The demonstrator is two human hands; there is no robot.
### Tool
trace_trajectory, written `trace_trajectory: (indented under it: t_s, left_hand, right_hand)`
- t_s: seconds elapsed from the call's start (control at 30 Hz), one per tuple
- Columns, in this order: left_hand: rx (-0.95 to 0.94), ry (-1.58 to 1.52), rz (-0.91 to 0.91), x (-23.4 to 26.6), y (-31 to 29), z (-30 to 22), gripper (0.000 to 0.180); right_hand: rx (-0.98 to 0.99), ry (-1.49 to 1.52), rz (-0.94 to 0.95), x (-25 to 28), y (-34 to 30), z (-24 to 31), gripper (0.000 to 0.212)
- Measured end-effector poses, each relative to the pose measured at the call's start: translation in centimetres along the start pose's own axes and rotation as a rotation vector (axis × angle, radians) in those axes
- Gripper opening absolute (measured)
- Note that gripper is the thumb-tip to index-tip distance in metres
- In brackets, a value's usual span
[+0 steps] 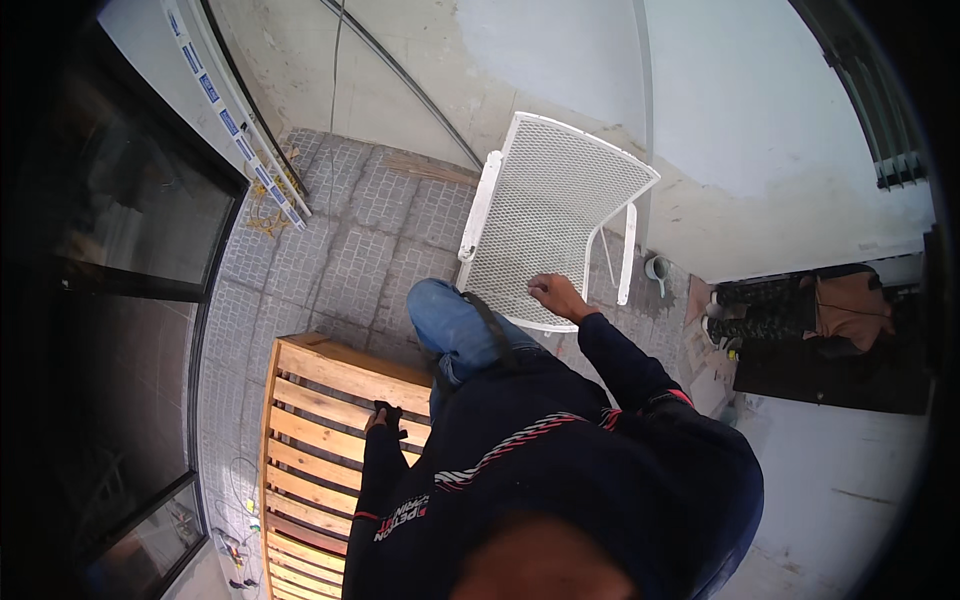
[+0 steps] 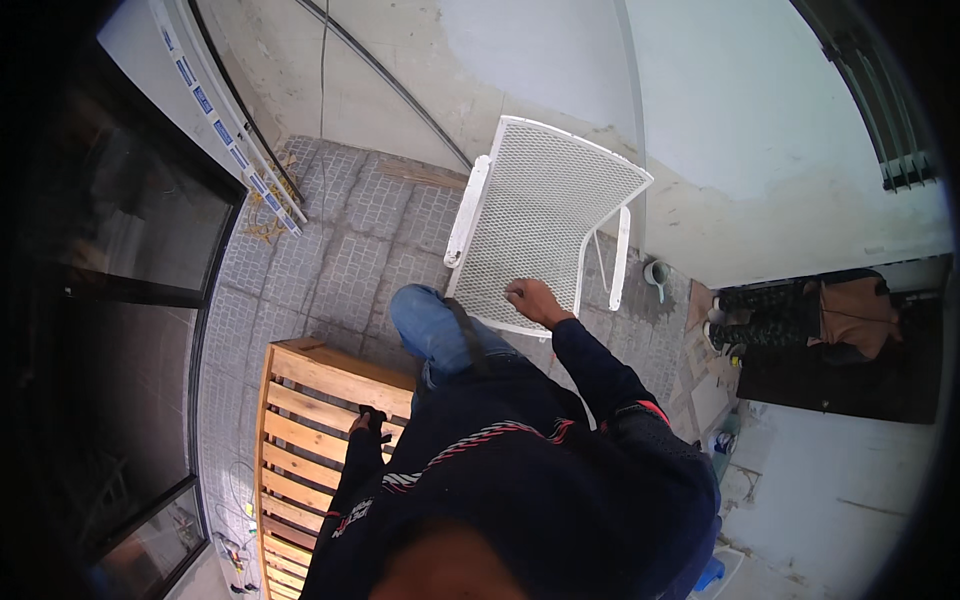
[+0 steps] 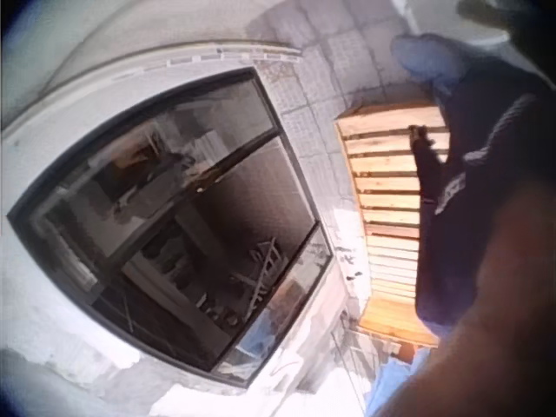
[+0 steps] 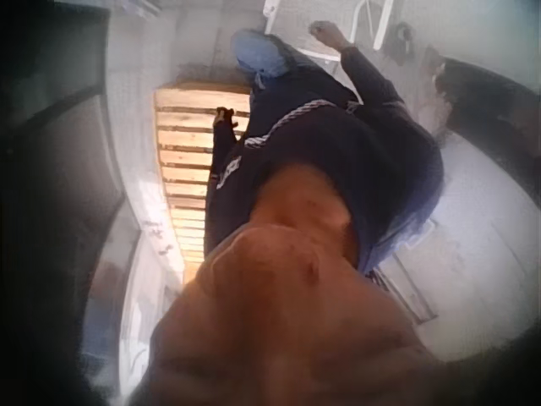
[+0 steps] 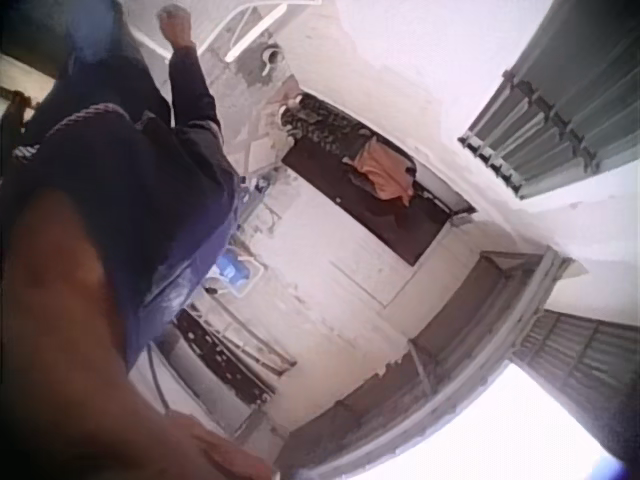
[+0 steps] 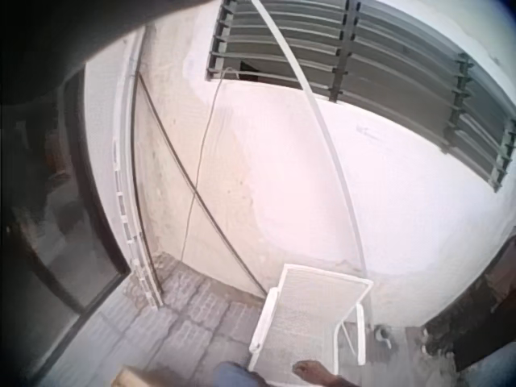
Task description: The person wipes the glass panels and metal supports of a curved glass railing using a dark cloth. They move along the railing, cleaning multiple sections, and briefly reposition a white plastic chair to access the area before continuing to wipe the glass and frame.
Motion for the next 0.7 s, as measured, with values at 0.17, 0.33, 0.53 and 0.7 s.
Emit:
trace_trajectory:
  t_s: [0.17,0.33,0.53,0.7]
  left_hand:
    - [-0.066,0.399,0.117,1.8,-4.4,1.6,0.036]
    - [-0.006,0.591,0.186,5.5,-5.5,2.1,0.038]
    - [-0.053,0.546,-0.061,5.4,-3.5,-3.8,0.039]
    - [-0.364,0.585,-0.01,-3.8,-2.1,-13.0,0.038]
  right_hand:
    - [-0.059,0.021,0.054,-5.9,-1.0,-3.5,0.028]
    - [-0.272,0.123,0.121,-8.7,-4.0,-6.8,0.033]
    - [-0.327,0.071,0.016,-7.7,-9.8,-12.1,0.033]
    - [-0.629,0.376,-0.027,-8.9,-16.2,-19.4,0.031]
Point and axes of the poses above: each hand's wrist, its own y-axis towards the middle knuckle, its own x-axis out of the back of the hand, z = x × y, the point moved 7 cm from there along y, towards the middle knuckle, and after that the axes turned 8 degrees about -y, right-handed, at the moved point
